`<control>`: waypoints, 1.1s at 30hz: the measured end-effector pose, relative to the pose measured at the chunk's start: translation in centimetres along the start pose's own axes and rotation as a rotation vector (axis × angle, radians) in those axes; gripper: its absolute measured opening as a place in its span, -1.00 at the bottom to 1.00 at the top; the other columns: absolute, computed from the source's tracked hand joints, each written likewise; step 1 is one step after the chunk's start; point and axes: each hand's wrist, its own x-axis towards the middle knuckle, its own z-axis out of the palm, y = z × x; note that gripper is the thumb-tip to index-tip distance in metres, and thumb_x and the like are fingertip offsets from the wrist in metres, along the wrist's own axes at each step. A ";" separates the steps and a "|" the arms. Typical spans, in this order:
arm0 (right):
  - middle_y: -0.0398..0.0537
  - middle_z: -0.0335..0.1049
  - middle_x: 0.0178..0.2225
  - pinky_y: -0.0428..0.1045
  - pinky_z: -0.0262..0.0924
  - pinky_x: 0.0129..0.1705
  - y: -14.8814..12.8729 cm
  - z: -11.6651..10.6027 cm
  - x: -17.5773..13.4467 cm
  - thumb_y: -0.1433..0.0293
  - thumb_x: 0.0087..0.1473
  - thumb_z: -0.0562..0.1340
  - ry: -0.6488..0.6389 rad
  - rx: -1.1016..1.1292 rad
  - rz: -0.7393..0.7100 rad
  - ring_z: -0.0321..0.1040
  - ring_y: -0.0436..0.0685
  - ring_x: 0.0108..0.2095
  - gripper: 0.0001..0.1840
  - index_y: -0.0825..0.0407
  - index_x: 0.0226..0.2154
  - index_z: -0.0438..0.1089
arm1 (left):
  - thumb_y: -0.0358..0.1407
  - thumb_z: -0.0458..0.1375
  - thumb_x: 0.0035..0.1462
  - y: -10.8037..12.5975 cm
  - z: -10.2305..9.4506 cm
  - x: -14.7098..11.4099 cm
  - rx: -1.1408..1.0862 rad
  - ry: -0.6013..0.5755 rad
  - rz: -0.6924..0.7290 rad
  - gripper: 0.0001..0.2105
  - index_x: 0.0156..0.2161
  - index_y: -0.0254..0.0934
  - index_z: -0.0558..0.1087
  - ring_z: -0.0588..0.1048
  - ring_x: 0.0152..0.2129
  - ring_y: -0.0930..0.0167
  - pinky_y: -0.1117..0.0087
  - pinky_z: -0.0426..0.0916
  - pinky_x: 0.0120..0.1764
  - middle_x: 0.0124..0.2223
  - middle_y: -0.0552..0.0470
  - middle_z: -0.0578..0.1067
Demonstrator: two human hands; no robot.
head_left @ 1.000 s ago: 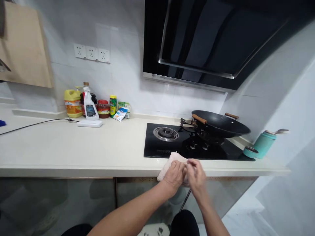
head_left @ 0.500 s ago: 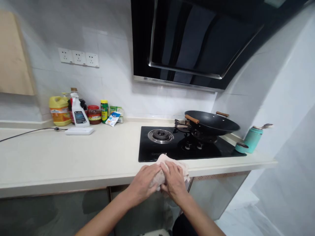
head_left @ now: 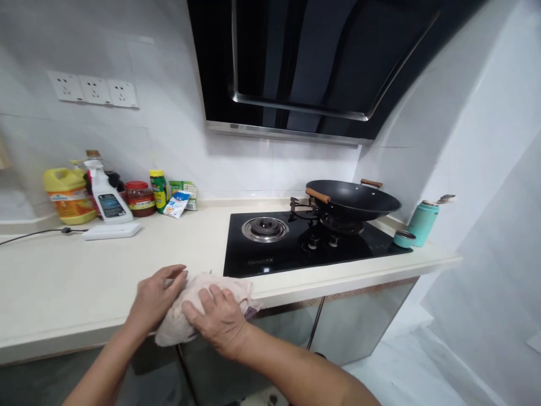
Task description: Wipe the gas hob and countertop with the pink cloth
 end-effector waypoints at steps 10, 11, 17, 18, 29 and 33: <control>-0.02 0.28 0.16 0.19 0.13 0.09 10.1 -4.5 -9.7 0.34 0.22 0.21 -0.075 -0.031 0.088 0.18 0.26 0.17 -0.47 -0.33 0.20 0.23 | 0.00 -0.07 0.25 -3.0 -1.5 0.5 0.453 -0.121 0.062 -0.55 -0.11 -0.23 0.56 0.53 -0.07 0.21 0.30 0.32 -0.09 -0.06 -0.02 0.64; 0.01 0.27 0.17 0.21 0.10 0.12 11.5 -5.4 -11.0 0.32 0.18 0.25 -0.136 -0.017 0.121 0.16 0.29 0.18 -0.44 -0.31 0.21 0.24 | 0.00 -0.06 0.25 -3.0 -1.5 0.5 0.450 -0.120 0.065 -0.55 -0.11 -0.22 0.56 0.53 -0.07 0.22 0.31 0.32 -0.10 -0.06 -0.01 0.64; 0.19 0.19 0.23 0.30 -0.04 0.22 19.9 -10.7 -19.1 0.45 -0.12 0.40 -0.237 -0.110 0.352 0.07 0.39 0.24 -0.20 -0.08 0.21 0.25 | 0.00 -0.04 0.22 -3.0 -1.4 0.4 0.427 -0.081 0.028 -0.56 -0.13 -0.21 0.57 0.54 -0.11 0.24 0.34 0.34 -0.11 -0.08 0.02 0.65; 0.21 0.18 0.23 0.30 -0.04 0.22 21.4 -11.4 -20.5 0.46 -0.13 0.41 -0.246 -0.150 0.402 0.07 0.40 0.24 -0.19 -0.05 0.20 0.25 | 0.00 -0.04 0.22 -3.0 -1.4 0.4 0.424 -0.079 0.020 -0.56 -0.13 -0.22 0.58 0.54 -0.11 0.23 0.33 0.34 -0.10 -0.08 0.02 0.65; 0.22 0.25 0.19 0.19 -0.06 0.25 36.2 -19.7 -29.7 0.46 -0.26 0.24 -0.459 -0.285 0.846 0.14 0.35 0.21 -0.21 0.09 0.13 0.27 | 0.01 -0.05 0.22 -3.0 -1.1 0.3 0.425 -0.111 0.010 -0.55 -0.12 -0.22 0.56 0.53 -0.11 0.23 0.32 0.33 -0.10 -0.06 0.01 0.63; 0.18 0.34 0.15 0.17 0.04 0.22 38.5 -21.6 -28.5 0.34 -0.17 0.16 -0.496 0.068 0.970 0.25 0.34 0.16 -0.34 0.04 0.08 0.35 | 0.00 -0.06 0.23 -2.9 -1.0 0.2 0.401 -0.095 0.020 -0.56 -0.12 -0.21 0.55 0.52 -0.10 0.21 0.30 0.31 -0.08 -0.08 -0.01 0.63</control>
